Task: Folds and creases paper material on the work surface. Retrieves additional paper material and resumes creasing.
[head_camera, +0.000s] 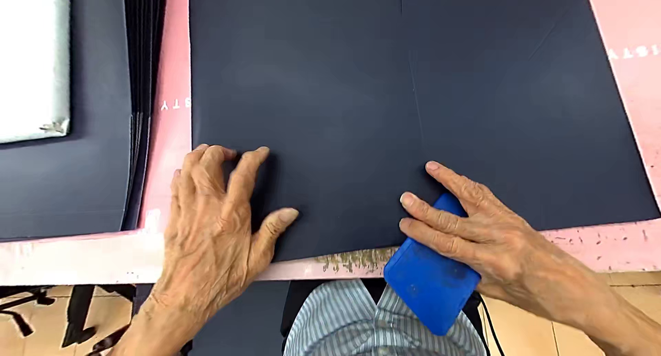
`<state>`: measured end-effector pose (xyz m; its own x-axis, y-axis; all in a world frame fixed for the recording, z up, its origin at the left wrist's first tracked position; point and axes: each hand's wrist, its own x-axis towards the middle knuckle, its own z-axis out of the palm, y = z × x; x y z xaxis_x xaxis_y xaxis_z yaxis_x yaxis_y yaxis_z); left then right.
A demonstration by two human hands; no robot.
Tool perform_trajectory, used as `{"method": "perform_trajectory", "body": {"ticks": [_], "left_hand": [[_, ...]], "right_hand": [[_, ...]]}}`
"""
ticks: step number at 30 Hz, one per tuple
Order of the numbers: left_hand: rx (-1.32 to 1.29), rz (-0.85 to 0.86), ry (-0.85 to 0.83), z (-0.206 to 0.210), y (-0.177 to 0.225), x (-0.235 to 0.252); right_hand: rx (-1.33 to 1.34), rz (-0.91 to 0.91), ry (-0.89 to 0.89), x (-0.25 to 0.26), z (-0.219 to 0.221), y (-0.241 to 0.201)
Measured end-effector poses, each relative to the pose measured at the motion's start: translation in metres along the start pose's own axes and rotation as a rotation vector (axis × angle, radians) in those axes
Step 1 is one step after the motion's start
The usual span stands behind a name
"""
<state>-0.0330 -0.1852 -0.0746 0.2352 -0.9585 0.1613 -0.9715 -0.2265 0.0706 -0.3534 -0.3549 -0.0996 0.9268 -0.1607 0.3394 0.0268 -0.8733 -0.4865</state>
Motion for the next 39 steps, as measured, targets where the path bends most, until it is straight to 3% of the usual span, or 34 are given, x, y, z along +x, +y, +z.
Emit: {"method": "perform_trajectory", "body": {"ticks": [11,15,18,22,29,34,35,36,37,38,39], "left_hand": [[0.007,-0.032,-0.058,0.017,-0.009,-0.003],[0.015,-0.007,-0.057,0.019,-0.009,-0.003],[0.025,-0.008,-0.053,0.019,-0.007,-0.002],[0.018,-0.019,-0.029,0.021,-0.005,-0.002],[0.001,-0.044,-0.007,0.024,-0.002,-0.002],[-0.032,-0.044,0.010,0.024,0.002,0.000],[-0.052,-0.047,0.017,0.024,0.004,0.000],[-0.067,-0.057,0.023,0.024,0.006,0.000],[-0.081,-0.070,0.028,0.023,0.008,-0.001],[-0.092,-0.078,0.033,0.023,0.009,-0.001],[-0.105,-0.084,0.037,0.022,0.009,-0.001]], "right_hand": [[-0.015,-0.035,0.072,-0.002,0.007,0.006],[0.134,-0.003,0.006,0.005,-0.018,0.007],[-0.019,0.006,0.052,0.045,-0.046,0.008],[-0.422,-0.036,0.141,0.133,-0.033,0.020],[-0.418,-0.185,0.133,0.259,0.026,0.044],[-0.390,-0.244,0.159,0.281,0.044,0.075],[-0.430,-0.203,0.107,0.279,0.040,0.068],[-0.507,-0.093,-0.074,0.278,0.028,0.047],[-0.588,0.035,-0.375,0.284,0.011,0.018],[-0.537,-0.216,-0.082,0.276,0.033,0.040],[-0.445,-0.380,0.050,0.276,0.048,0.049]]}}
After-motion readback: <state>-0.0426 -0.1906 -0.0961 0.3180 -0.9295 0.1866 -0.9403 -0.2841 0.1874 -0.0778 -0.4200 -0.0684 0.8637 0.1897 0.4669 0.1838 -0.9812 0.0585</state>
